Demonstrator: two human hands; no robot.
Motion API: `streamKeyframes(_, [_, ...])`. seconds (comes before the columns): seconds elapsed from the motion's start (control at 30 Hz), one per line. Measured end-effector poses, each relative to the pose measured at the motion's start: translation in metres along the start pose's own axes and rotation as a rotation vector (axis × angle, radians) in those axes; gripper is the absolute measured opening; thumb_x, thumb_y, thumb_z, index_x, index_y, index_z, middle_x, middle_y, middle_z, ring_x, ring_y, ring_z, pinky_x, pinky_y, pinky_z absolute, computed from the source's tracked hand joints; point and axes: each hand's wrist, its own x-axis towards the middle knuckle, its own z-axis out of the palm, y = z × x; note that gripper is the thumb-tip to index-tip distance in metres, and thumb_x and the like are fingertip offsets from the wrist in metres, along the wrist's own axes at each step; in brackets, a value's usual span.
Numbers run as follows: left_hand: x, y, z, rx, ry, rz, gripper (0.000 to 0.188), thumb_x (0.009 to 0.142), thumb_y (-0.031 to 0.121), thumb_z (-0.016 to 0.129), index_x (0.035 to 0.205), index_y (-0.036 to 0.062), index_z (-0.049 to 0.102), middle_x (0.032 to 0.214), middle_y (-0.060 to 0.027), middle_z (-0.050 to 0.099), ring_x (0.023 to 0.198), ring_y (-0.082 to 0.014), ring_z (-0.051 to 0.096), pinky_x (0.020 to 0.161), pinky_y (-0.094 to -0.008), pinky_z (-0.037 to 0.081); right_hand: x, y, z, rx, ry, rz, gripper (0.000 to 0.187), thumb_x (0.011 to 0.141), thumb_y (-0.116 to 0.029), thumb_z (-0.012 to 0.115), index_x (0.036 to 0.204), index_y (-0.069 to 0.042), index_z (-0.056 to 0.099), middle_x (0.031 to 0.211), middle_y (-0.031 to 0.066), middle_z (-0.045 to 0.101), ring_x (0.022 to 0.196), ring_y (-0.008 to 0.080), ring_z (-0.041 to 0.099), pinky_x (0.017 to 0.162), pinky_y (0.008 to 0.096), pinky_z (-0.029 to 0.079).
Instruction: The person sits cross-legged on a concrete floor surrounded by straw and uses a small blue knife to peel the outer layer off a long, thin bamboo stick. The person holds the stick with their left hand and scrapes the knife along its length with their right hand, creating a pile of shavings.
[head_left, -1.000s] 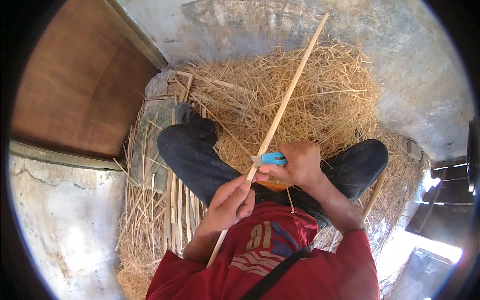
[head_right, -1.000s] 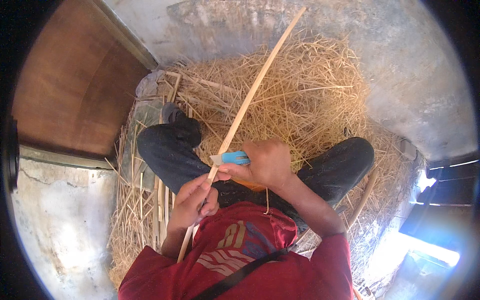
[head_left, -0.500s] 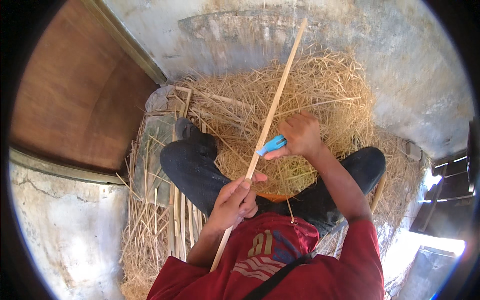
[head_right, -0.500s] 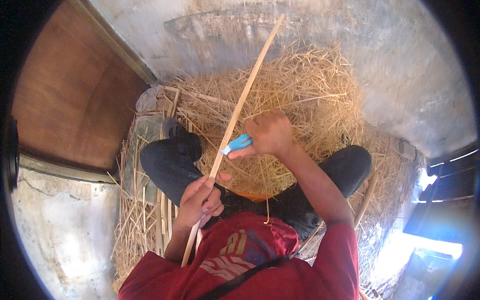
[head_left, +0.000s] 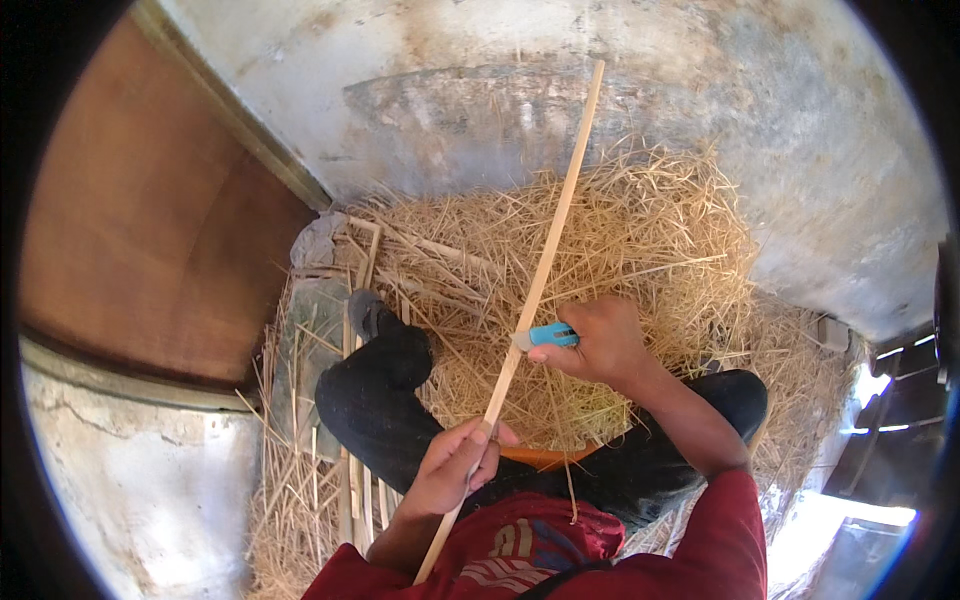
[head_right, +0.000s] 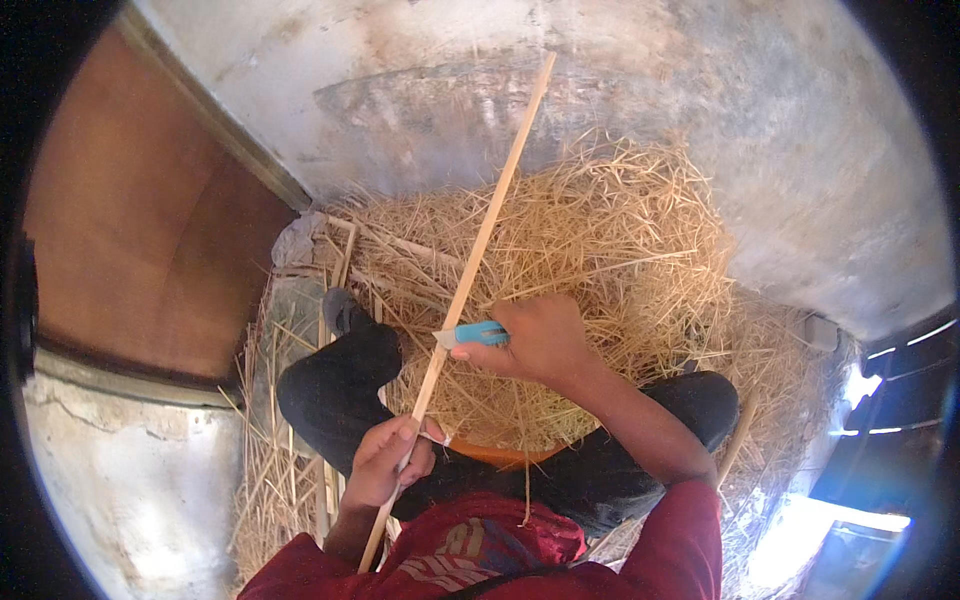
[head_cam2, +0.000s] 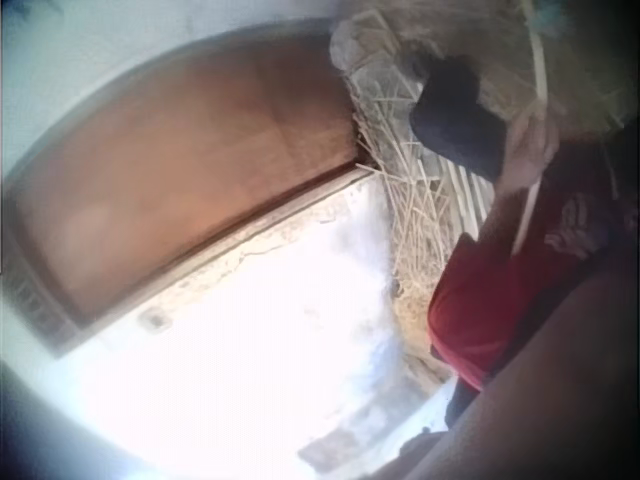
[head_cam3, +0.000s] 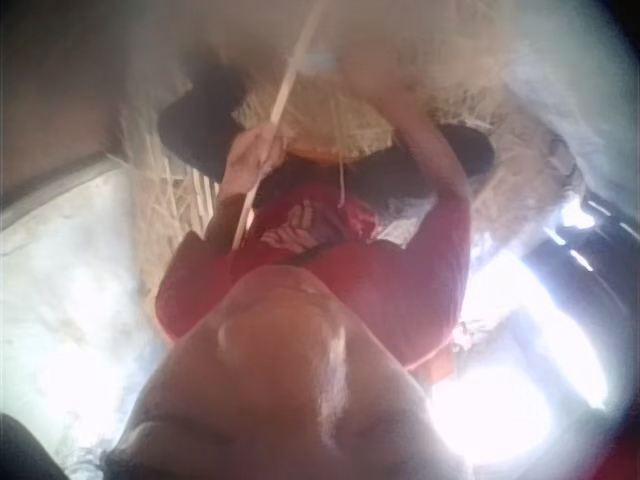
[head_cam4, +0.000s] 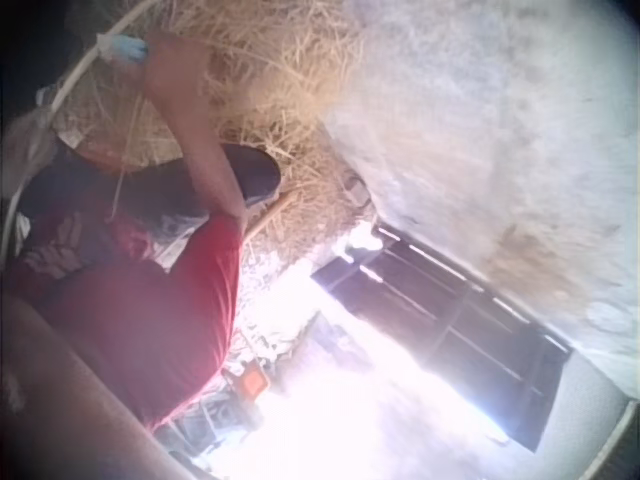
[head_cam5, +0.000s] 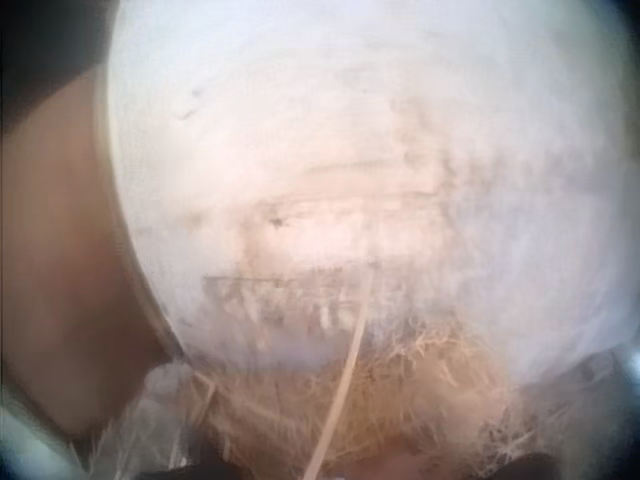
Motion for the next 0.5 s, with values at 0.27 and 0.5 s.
streamKeyframes(0.27, [0.024, -0.009, 0.022, 0.111, 0.063, -0.125, 0.033, 0.101, 0.031, 0.035, 0.095, 0.0022, 0.05, 0.055, 0.0036, 0.035, 0.046, -0.0061, 0.029, 0.049, -0.0216, 0.028, -0.007, 0.059, 0.007, -0.131, 0.008, 0.304, 0.067, 0.07, -0.075, 0.056, 0.061, -0.009, 0.059, 0.045, 0.0079, 0.049, 0.042, 0.026, 0.055, 0.043, 0.0392, 0.044])
streamKeyframes(0.5, [0.012, 0.004, 0.013, 0.41, 0.145, -0.072, 0.025, 0.1, 0.024, 0.039, 0.091, 0.003, 0.049, 0.061, 0.0048, 0.038, 0.052, -0.003, 0.034, 0.046, -0.022, 0.027, -0.02, 0.015, 0.014, -0.146, -0.202, 0.097, 0.069, 0.072, -0.077, 0.051, 0.059, -0.01, 0.06, 0.044, 0.0076, 0.049, 0.041, 0.0248, 0.054, 0.042, 0.0383, 0.043])
